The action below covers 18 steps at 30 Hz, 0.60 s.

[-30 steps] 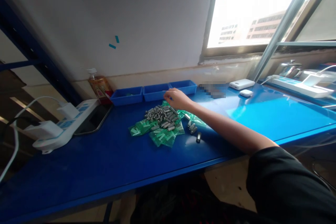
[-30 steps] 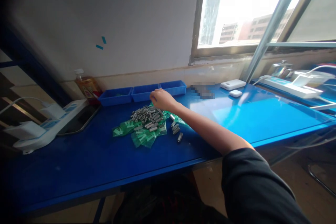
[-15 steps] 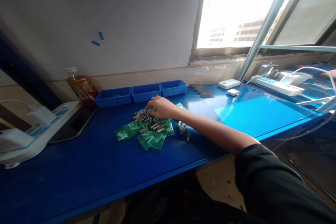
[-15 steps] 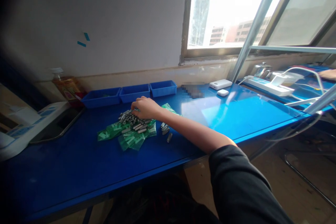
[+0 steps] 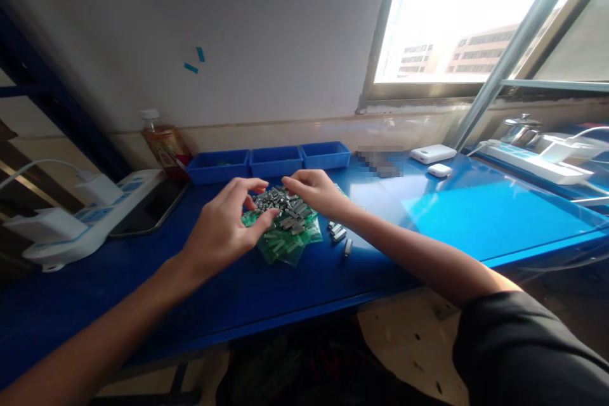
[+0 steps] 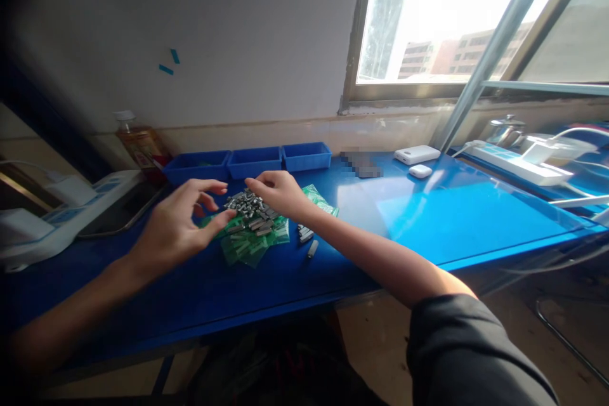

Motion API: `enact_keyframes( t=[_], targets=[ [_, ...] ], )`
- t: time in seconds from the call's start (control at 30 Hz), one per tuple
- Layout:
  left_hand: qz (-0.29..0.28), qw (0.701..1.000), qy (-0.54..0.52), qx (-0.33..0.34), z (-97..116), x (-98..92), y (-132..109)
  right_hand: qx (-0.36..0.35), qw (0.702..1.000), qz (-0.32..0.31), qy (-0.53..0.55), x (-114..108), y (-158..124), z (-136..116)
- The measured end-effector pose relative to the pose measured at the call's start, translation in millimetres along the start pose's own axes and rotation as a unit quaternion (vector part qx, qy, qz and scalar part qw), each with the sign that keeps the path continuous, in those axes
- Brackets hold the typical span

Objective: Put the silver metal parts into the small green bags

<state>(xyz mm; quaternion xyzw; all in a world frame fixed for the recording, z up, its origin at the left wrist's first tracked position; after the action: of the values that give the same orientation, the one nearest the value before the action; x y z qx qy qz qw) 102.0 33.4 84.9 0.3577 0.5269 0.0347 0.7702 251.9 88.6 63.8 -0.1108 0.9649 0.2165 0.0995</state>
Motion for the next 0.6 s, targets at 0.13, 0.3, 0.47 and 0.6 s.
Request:
enact_keyframes(
  t=[0.13,0.3,0.47,0.6],
  targets=[
    [0.007,0.999,-0.050,-0.006,5,29.2,23,0.022,0.999,0.047,0.015,-2,-5,8],
    [-0.007,0.987,-0.138,-0.078,-2,45.5,23,-0.041,0.994,0.057,-0.079,0,-9,5],
    [-0.047,0.957,-0.250,-0.142,-22,52.4,10,-0.226,0.953,-0.030,-0.198,22,-24,-18],
    [-0.060,0.955,-0.263,-0.125,-25,56.0,12,-0.247,0.939,-0.039,-0.234,27,-26,-17]
  ],
)
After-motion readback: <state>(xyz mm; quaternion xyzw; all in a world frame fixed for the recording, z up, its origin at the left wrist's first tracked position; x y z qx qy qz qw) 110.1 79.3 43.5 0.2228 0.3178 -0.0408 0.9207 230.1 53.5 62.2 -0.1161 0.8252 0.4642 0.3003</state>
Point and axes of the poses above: each hand's wrist, its own y-axis towards the middle knuckle, its own x-axis out of the palm, z = x × y, the point moved 8 cm from there along y, towards the middle knuckle, and after that the axes turned 12 degrees about y, right-handed, at the moved point
